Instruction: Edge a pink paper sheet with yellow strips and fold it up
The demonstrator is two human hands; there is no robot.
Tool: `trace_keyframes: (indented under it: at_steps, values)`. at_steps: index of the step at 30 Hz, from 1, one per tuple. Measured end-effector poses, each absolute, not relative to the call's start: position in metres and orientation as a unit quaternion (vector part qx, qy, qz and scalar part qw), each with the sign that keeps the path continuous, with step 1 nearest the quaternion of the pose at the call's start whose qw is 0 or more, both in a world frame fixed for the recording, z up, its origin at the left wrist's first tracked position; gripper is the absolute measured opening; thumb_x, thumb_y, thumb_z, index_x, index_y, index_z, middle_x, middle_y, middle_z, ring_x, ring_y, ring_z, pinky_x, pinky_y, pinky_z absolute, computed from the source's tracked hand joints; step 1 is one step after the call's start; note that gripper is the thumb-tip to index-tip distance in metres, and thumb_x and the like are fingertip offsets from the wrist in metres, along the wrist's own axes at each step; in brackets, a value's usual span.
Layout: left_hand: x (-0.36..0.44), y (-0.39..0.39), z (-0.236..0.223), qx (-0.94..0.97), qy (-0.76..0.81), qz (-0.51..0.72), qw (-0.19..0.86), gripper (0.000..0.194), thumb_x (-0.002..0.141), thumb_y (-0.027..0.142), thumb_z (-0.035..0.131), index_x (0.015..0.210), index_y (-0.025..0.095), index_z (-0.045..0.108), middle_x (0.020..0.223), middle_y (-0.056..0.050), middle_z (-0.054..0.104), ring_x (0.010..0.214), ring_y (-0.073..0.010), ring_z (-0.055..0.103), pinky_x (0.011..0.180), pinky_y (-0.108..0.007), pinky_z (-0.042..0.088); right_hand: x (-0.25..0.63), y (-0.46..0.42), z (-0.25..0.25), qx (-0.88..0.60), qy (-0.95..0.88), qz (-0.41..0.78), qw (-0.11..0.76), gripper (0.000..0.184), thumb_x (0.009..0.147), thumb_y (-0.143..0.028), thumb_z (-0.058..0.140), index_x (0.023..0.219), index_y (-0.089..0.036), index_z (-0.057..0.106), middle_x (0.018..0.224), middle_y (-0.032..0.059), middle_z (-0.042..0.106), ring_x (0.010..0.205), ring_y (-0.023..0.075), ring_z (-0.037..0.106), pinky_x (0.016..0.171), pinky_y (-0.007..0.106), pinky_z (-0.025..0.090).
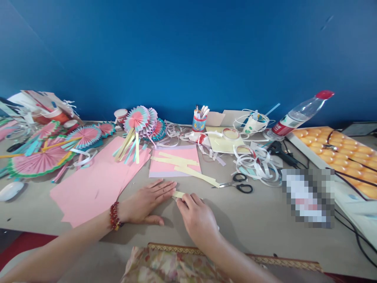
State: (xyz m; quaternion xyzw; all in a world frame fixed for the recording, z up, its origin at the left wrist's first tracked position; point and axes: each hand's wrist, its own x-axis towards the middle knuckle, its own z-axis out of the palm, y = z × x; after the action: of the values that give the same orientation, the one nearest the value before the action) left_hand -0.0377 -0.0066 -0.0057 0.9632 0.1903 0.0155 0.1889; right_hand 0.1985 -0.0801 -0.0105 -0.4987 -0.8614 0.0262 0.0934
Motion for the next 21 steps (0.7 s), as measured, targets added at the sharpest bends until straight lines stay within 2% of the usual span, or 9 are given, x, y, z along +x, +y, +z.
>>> trace_keyframes:
  at_steps: [4,7,10,15,21]
  values:
    - [-0.051,-0.006,0.003,0.95,0.235,0.059,0.198,0.08,0.1,0.059,0.034,0.158,0.018,-0.002,0.164,-0.013,0.012,0.151,-0.0283,0.014,0.123,-0.046,0.016,0.2,-0.079,-0.011,-0.495,-0.863,0.027,0.096,0.027,0.086,-0.011,0.065,0.112,-0.018,0.064,0.1,0.0073,0.065,0.088,0.0213,0.056,0.066,0.033,0.042]
    - [-0.061,-0.012,0.003,0.948,0.24,0.073,0.195,0.071,0.104,0.051,0.03,0.158,0.02,-0.004,0.162,-0.012,0.021,0.149,-0.0276,0.02,0.122,-0.047,0.02,0.201,-0.079,-0.011,-0.496,-0.862,0.032,0.097,0.027,0.086,-0.011,0.065,0.112,-0.018,0.064,0.099,0.0069,0.065,0.088,0.0211,0.056,0.065,0.033,0.042]
    - [-0.066,-0.02,-0.001,0.949,0.231,0.051,0.206,0.068,0.104,0.05,0.027,0.158,0.021,-0.003,0.159,-0.011,0.029,0.147,-0.0265,0.026,0.121,-0.044,0.024,0.201,-0.079,-0.011,-0.496,-0.862,0.036,0.097,0.024,0.087,-0.01,0.064,0.11,-0.018,0.065,0.1,0.0064,0.065,0.087,0.0207,0.055,0.066,0.033,0.042]
    - [-0.067,-0.023,-0.006,0.945,0.243,0.027,0.218,0.072,0.103,0.056,0.025,0.158,0.02,-0.003,0.16,-0.01,0.027,0.148,-0.0257,0.025,0.123,-0.044,0.018,0.2,-0.079,-0.012,-0.496,-0.862,0.04,0.099,0.025,0.087,-0.01,0.064,0.111,-0.018,0.064,0.1,0.0061,0.064,0.088,0.0203,0.055,0.067,0.033,0.043]
    - [-0.068,-0.02,-0.002,0.942,0.239,0.024,0.235,0.072,0.103,0.057,0.025,0.158,0.02,-0.003,0.161,-0.009,0.026,0.148,-0.0262,0.025,0.123,-0.044,0.018,0.195,-0.076,-0.012,-0.491,-0.865,0.035,0.097,0.026,0.087,-0.01,0.063,0.111,-0.018,0.064,0.099,0.0058,0.064,0.087,0.0208,0.056,0.069,0.034,0.044]
